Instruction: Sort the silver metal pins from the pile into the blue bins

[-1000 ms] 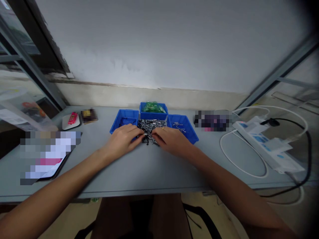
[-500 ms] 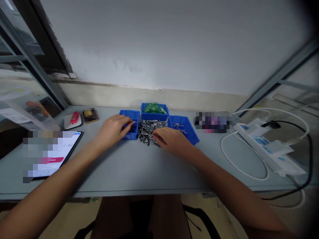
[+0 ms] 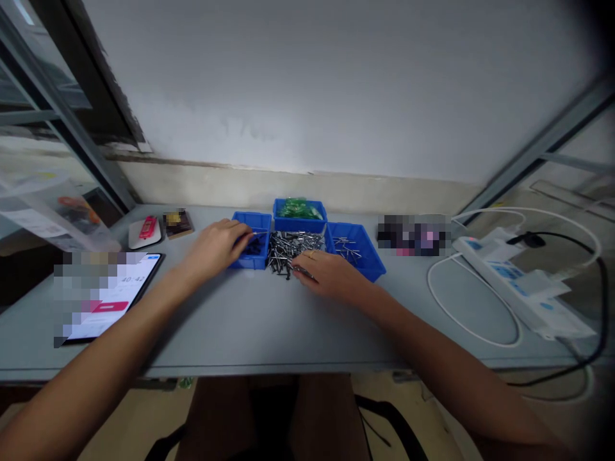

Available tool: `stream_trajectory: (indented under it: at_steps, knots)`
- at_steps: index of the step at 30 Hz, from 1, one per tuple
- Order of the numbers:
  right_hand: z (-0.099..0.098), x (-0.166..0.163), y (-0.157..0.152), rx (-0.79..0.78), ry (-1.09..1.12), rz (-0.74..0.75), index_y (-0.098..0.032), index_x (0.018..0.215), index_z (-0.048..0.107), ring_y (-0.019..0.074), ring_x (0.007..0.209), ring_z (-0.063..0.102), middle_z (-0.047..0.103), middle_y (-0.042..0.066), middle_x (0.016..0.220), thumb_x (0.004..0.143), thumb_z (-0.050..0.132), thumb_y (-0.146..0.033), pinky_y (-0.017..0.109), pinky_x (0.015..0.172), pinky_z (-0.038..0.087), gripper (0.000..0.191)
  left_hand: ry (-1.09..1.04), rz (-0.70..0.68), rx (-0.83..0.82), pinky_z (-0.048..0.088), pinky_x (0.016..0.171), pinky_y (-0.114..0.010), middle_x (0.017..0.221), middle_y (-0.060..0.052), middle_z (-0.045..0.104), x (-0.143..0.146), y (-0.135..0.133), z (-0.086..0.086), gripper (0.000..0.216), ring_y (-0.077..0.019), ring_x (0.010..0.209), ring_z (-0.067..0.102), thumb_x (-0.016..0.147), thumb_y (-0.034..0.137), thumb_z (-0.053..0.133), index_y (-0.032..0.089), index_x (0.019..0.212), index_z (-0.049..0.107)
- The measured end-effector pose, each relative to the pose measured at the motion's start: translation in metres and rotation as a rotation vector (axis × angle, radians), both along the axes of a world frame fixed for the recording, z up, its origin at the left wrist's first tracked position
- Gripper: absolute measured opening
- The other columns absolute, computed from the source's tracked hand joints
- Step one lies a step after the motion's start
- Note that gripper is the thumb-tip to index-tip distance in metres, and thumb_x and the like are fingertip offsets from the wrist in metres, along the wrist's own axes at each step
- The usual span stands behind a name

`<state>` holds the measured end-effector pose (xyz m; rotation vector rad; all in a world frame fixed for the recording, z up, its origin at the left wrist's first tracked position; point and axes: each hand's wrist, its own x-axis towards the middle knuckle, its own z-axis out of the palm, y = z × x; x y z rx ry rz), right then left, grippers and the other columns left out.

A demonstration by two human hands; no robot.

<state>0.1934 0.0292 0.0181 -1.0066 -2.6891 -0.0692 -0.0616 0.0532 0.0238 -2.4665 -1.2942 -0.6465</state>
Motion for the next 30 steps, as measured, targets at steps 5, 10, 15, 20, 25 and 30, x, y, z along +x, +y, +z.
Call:
stream_trajectory:
  at_steps: [5, 10, 15, 20, 25, 30]
  knots:
    - [0.007, -0.003, -0.006, 0.068, 0.194, 0.010, -0.016, 0.106, 0.052, 0.0185, 0.100, 0.051, 0.057, 0.010, 0.106, 0.089, 0.041, -0.024, 0.031, 0.081, 0.043, 0.022, -0.001, -0.241, -0.078, 0.043, 0.074, -0.032, 0.082, -0.005, 0.063, 0.027, -0.020, 0.001, 0.025, -0.0171, 0.080, 0.055, 0.091, 0.029, 0.039, 0.017, 0.091, 0.062]
    - [0.006, -0.003, -0.005, 0.046, 0.107, 0.127, -0.016, 0.096, 0.056, 0.0169, 0.095, 0.052, 0.058, 0.009, 0.099, 0.090, 0.039, -0.023, 0.031, 0.080, 0.044, 0.019, 0.015, -0.247, -0.085, 0.042, 0.072, -0.032, 0.080, -0.005, 0.062, 0.038, -0.028, -0.005, 0.026, -0.0176, 0.080, 0.055, 0.091, 0.029, 0.039, 0.017, 0.091, 0.062]
    - [0.005, -0.002, -0.003, 0.044, 0.082, 0.126, -0.016, 0.099, 0.057, 0.0171, 0.096, 0.052, 0.058, 0.009, 0.101, 0.091, 0.040, -0.024, 0.030, 0.081, 0.043, 0.021, -0.012, -0.252, -0.105, 0.043, 0.072, -0.031, 0.081, -0.005, 0.062, 0.037, -0.027, -0.004, 0.025, -0.0168, 0.079, 0.055, 0.092, 0.029, 0.039, 0.016, 0.089, 0.061]
    - [0.009, -0.001, -0.004, 0.049, 0.057, 0.154, -0.016, 0.095, 0.059, 0.0162, 0.091, 0.053, 0.060, 0.008, 0.094, 0.092, 0.036, -0.024, 0.030, 0.081, 0.041, 0.025, -0.050, -0.229, -0.111, 0.044, 0.073, -0.031, 0.083, -0.005, 0.063, 0.039, -0.029, -0.005, 0.026, -0.0171, 0.080, 0.055, 0.091, 0.031, 0.040, 0.017, 0.094, 0.061]
    - [0.011, 0.008, 0.006, 0.147, 0.015, -0.040, -0.015, 0.089, 0.059, 0.0172, 0.084, 0.053, 0.060, 0.008, 0.088, 0.092, 0.035, -0.027, 0.029, 0.075, 0.039, 0.027, -0.024, -0.261, -0.091, 0.045, 0.076, -0.032, 0.088, -0.006, 0.062, 0.040, -0.030, -0.005, 0.025, -0.0179, 0.084, 0.055, 0.091, 0.029, 0.040, 0.017, 0.100, 0.060]
    - [0.010, 0.027, 0.020, 0.189, -0.075, -0.337, -0.015, 0.087, 0.060, 0.0193, 0.082, 0.053, 0.061, 0.009, 0.087, 0.089, 0.039, -0.028, 0.028, 0.067, 0.036, 0.025, 0.040, -0.369, -0.116, 0.047, 0.076, -0.030, 0.090, -0.006, 0.061, 0.044, -0.036, -0.007, 0.025, -0.0161, 0.084, 0.055, 0.091, 0.026, 0.039, 0.016, 0.100, 0.060]
